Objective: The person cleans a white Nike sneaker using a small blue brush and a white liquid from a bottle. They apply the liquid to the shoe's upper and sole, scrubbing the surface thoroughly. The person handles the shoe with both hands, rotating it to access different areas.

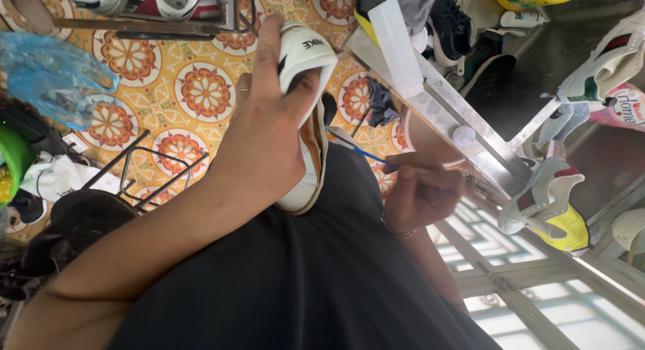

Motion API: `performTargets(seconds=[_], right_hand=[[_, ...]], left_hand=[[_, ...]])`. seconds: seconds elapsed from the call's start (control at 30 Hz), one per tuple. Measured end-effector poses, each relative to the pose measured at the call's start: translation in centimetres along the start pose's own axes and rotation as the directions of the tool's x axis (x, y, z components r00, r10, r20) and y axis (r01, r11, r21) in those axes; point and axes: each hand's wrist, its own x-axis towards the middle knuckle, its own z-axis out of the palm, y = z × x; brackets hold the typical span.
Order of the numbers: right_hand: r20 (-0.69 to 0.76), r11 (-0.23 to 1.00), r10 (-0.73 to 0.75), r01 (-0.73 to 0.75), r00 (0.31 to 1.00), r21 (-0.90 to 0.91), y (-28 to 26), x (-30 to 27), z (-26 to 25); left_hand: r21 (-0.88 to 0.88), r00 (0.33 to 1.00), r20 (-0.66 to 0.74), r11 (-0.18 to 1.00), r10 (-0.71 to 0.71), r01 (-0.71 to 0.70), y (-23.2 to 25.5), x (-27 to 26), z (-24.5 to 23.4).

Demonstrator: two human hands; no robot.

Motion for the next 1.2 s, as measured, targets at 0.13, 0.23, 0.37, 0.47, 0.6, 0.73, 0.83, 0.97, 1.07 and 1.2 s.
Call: performTargets(seconds=[0.13,0.23,0.37,0.47,0.6,0.73,0.83,0.97,1.07,1.2], right_hand=[[0.152,0.999,-0.049,0.048,0.987,0.012,-0.1,0.0,0.7],[0.236,0.990,-0.127,0.138,0.963,-0.030,-0.5,0.6,1.6],[0.331,0.943,-0.260,0.312,0.907,-0.115,-1.0,2.5,2.8],[0.374,0.912,-0.293,0.375,0.880,-0.167,-2.0,3.2,3.1],[0.493,0.910,-0.266,0.385,0.829,-0.156,-2.9,3.4,2.8],[0.530,0.929,-0.229,0.347,0.816,-0.132,-3.7,3.5,2.1],[0.506,0.915,-0.280,0.386,0.816,-0.115,-3.1,4.0,2.3],[0.535,0.920,-0.278,0.381,0.798,-0.090,-2.7,4.0,2.5],[0.569,0.931,-0.239,0.351,0.787,-0.095,-3.5,3.5,1.9],[0.529,0.950,-0.200,0.296,0.825,-0.103,-3.9,3.7,1.6]], left_hand=[[-0.044,1.000,-0.008,0.999,-0.010,0.010,0.3,-0.4,-0.1],[-0.077,0.998,0.039,0.996,-0.046,0.049,0.5,-0.5,-0.3],[-0.083,1.000,-0.021,0.996,0.017,-0.019,0.4,-0.7,-0.6],[-0.050,0.992,-0.093,0.995,0.086,-0.091,0.2,-0.9,-1.0],[-0.077,0.994,-0.093,0.995,0.061,-0.069,-0.1,-1.2,-1.3],[-0.105,0.993,-0.099,0.992,0.066,-0.076,0.0,-1.3,-1.5],[-0.106,0.994,-0.089,0.991,0.069,-0.079,0.3,-1.3,-1.6],[-0.136,0.992,-0.097,0.987,0.077,-0.089,0.2,-1.4,-1.8],[-0.126,0.993,-0.101,0.989,0.060,-0.073,0.1,-1.9,-1.7],[-0.171,0.995,-0.085,0.983,0.046,-0.060,0.2,-1.9,-1.8]])
